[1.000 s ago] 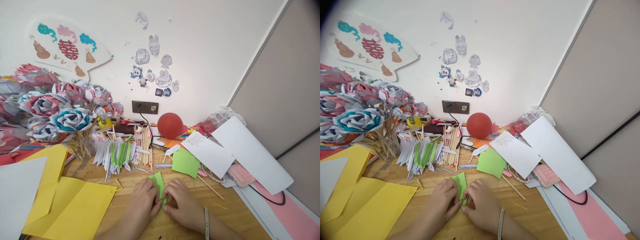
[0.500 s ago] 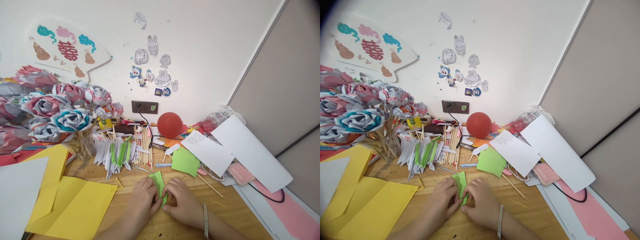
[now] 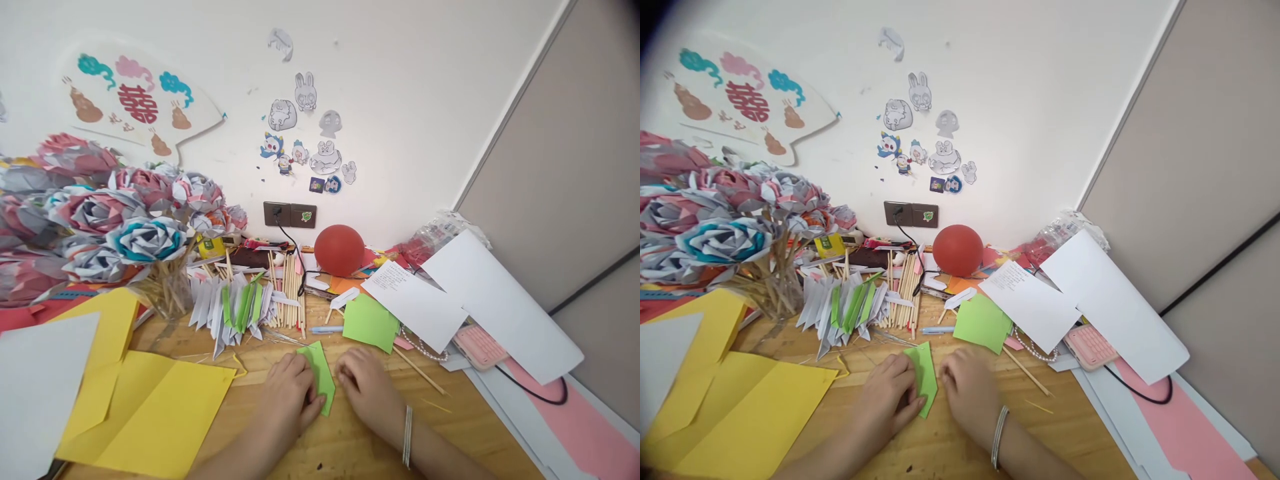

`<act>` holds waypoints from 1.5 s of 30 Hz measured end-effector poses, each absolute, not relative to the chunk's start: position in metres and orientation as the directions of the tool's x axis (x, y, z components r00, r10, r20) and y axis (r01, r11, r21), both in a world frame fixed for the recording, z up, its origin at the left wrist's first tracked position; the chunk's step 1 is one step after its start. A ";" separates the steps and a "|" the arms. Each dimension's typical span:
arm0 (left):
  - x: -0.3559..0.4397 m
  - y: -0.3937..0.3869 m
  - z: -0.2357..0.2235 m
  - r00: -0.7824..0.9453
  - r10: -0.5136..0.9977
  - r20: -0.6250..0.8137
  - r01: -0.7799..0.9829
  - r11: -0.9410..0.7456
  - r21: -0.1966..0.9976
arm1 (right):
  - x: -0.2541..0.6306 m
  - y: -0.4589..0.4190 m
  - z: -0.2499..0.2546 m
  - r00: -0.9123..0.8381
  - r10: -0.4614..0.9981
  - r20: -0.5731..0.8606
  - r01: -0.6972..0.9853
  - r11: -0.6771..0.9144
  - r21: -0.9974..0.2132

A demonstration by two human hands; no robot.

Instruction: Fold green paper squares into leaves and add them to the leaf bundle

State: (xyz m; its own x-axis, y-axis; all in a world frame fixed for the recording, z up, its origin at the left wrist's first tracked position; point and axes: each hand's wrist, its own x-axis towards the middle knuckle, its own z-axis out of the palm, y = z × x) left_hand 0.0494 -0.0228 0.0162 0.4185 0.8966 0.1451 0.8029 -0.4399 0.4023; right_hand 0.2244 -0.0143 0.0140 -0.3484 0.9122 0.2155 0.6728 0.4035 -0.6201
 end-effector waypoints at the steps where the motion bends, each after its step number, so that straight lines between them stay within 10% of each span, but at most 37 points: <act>1: 0.050 -0.023 0.017 0.416 0.898 0.141 0.803 -0.436 0.406 | 0.225 -0.014 0.014 -0.319 0.922 0.219 0.670 0.383 -0.636; 29: 0.044 -0.020 0.024 0.375 0.925 0.069 0.839 -0.370 0.400 | 0.223 -0.019 0.016 -0.377 0.909 0.175 0.727 0.408 -0.552; 45: 0.015 -0.005 0.019 0.483 0.787 0.384 0.702 -0.610 0.367 | 0.246 -0.009 0.030 -0.618 0.781 0.093 0.533 0.503 -0.681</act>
State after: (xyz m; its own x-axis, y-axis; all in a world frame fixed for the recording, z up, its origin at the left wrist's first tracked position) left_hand 0.0151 -0.0049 0.0190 0.4831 0.7866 0.3844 0.7018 -0.6105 0.3671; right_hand 0.2463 -0.0092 0.0305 -0.6181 0.7806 0.0931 0.5325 0.5028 -0.6809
